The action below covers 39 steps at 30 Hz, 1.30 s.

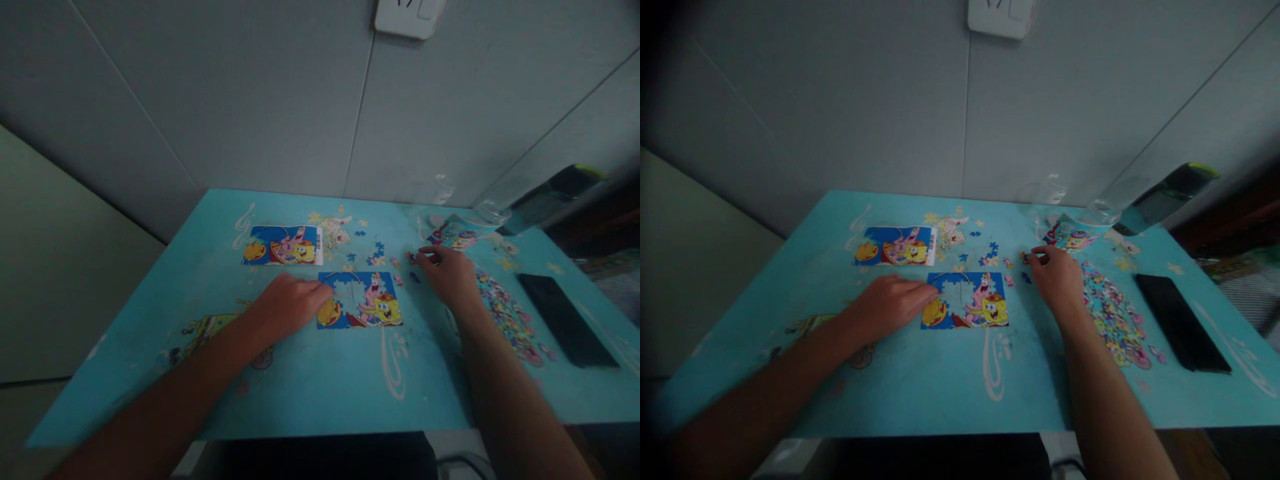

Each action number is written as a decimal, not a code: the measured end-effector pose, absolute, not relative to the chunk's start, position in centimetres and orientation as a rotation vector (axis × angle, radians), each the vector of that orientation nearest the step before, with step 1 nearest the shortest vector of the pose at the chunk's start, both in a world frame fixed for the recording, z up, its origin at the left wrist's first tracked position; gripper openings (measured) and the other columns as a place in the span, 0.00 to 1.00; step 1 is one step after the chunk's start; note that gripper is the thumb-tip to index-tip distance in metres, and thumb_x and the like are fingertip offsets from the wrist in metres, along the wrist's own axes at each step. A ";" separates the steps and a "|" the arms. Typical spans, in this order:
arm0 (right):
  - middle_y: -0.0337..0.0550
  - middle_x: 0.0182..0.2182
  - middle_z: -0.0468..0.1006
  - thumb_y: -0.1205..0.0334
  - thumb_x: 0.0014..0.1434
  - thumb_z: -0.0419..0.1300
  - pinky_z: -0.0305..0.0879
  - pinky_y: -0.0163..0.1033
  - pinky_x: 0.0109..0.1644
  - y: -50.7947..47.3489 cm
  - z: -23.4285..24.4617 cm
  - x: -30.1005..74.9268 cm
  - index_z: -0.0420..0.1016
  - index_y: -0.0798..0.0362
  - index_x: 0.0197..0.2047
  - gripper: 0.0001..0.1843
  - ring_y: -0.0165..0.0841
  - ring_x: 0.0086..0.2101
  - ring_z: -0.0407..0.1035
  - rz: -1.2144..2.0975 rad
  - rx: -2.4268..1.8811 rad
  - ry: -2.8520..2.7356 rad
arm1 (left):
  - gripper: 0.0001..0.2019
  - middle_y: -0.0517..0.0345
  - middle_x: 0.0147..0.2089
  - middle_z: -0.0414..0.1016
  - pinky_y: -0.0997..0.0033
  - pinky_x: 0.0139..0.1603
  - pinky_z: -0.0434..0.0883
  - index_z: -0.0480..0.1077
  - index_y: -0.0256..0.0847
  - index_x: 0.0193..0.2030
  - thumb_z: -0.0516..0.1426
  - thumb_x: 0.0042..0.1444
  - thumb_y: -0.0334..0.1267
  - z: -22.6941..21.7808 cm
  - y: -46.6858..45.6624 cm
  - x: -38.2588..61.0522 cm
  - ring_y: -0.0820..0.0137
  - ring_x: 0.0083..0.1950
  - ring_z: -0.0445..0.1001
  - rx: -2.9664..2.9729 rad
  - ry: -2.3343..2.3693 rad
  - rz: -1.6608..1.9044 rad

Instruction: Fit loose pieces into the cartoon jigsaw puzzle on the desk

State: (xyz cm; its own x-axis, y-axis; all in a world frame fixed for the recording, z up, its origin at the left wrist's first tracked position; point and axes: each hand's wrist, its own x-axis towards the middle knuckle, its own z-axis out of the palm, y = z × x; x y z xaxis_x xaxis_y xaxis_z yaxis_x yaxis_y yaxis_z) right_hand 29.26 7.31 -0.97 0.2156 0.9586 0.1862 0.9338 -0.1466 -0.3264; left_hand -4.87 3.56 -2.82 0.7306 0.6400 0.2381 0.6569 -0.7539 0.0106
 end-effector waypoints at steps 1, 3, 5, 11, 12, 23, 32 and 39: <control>0.48 0.33 0.84 0.53 0.61 0.58 0.64 0.43 0.37 7.3 -1.0 29.2 0.83 0.52 0.46 0.18 0.43 0.33 0.77 0.094 -2.129 -1.758 | 0.08 0.60 0.30 0.75 0.70 0.31 0.65 0.73 0.41 0.40 0.54 0.68 0.36 -2.7 3.5 -4.8 0.71 0.30 0.73 -2.854 -1.079 -0.349; 0.48 0.33 0.84 0.53 0.61 0.58 0.64 0.43 0.36 7.3 -1.0 29.2 0.83 0.51 0.45 0.17 0.43 0.33 0.76 0.097 -2.130 -1.756 | 0.09 0.60 0.30 0.75 0.71 0.31 0.66 0.74 0.40 0.40 0.52 0.69 0.36 -2.5 3.5 -4.8 0.71 0.30 0.73 -2.857 -1.089 -0.366; 0.47 0.33 0.84 0.52 0.62 0.57 0.63 0.42 0.35 7.3 -1.0 29.0 0.83 0.51 0.44 0.17 0.42 0.33 0.76 0.120 -2.116 -1.769 | 0.11 0.59 0.30 0.75 0.71 0.32 0.66 0.74 0.40 0.41 0.51 0.70 0.37 -2.3 3.5 -4.7 0.72 0.30 0.73 -2.859 -1.091 -0.397; 0.45 0.36 0.84 0.52 0.62 0.59 0.63 0.41 0.37 7.0 -1.4 27.7 0.83 0.50 0.44 0.16 0.38 0.33 0.76 0.292 -1.968 -1.951 | 0.11 0.59 0.30 0.76 0.71 0.31 0.65 0.74 0.40 0.41 0.51 0.70 0.37 -2.3 3.5 -4.6 0.71 0.30 0.73 -2.862 -1.089 -0.367; 0.44 0.35 0.84 0.52 0.62 0.59 0.63 0.40 0.36 6.9 -1.4 27.5 0.83 0.50 0.43 0.16 0.38 0.33 0.75 0.308 -1.955 -1.971 | 0.11 0.59 0.31 0.76 0.70 0.31 0.65 0.74 0.40 0.41 0.52 0.70 0.37 -2.3 3.6 -4.6 0.71 0.30 0.73 -2.857 -1.090 -0.359; 0.45 0.35 0.84 0.57 0.60 0.60 0.62 0.39 0.36 7.0 -1.6 27.3 0.84 0.52 0.40 0.13 0.36 0.32 0.73 0.365 -1.907 -2.018 | 0.09 0.61 0.31 0.76 0.68 0.31 0.64 0.72 0.41 0.40 0.53 0.69 0.37 -2.8 3.7 -4.8 0.70 0.31 0.74 -2.861 -1.091 -0.302; 0.45 0.32 0.83 0.54 0.62 0.60 0.65 0.39 0.36 6.5 -0.6 26.5 0.81 0.54 0.40 0.13 0.35 0.30 0.72 0.602 -1.678 -1.963 | 0.08 0.61 0.31 0.76 0.68 0.31 0.63 0.72 0.40 0.40 0.53 0.68 0.36 -2.8 3.6 -4.8 0.71 0.30 0.73 -2.876 -1.055 -0.311; 0.40 0.39 0.83 0.57 0.64 0.60 0.69 0.38 0.43 4.7 0.3 24.8 0.82 0.49 0.42 0.10 0.33 0.38 0.75 1.205 -1.286 -2.165 | 0.08 0.63 0.29 0.73 0.66 0.31 0.60 0.71 0.41 0.37 0.53 0.68 0.36 -2.4 3.3 -4.6 0.71 0.28 0.71 -2.930 -0.948 -0.306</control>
State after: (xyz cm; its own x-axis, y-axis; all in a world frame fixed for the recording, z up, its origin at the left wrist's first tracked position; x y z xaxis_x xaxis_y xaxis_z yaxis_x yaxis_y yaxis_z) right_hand 24.79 4.69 0.26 -0.5277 0.8410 -0.1194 0.5446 0.2272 -0.8073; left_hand -4.59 3.30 -2.37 0.7928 0.5753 0.2015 0.5845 -0.8112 0.0163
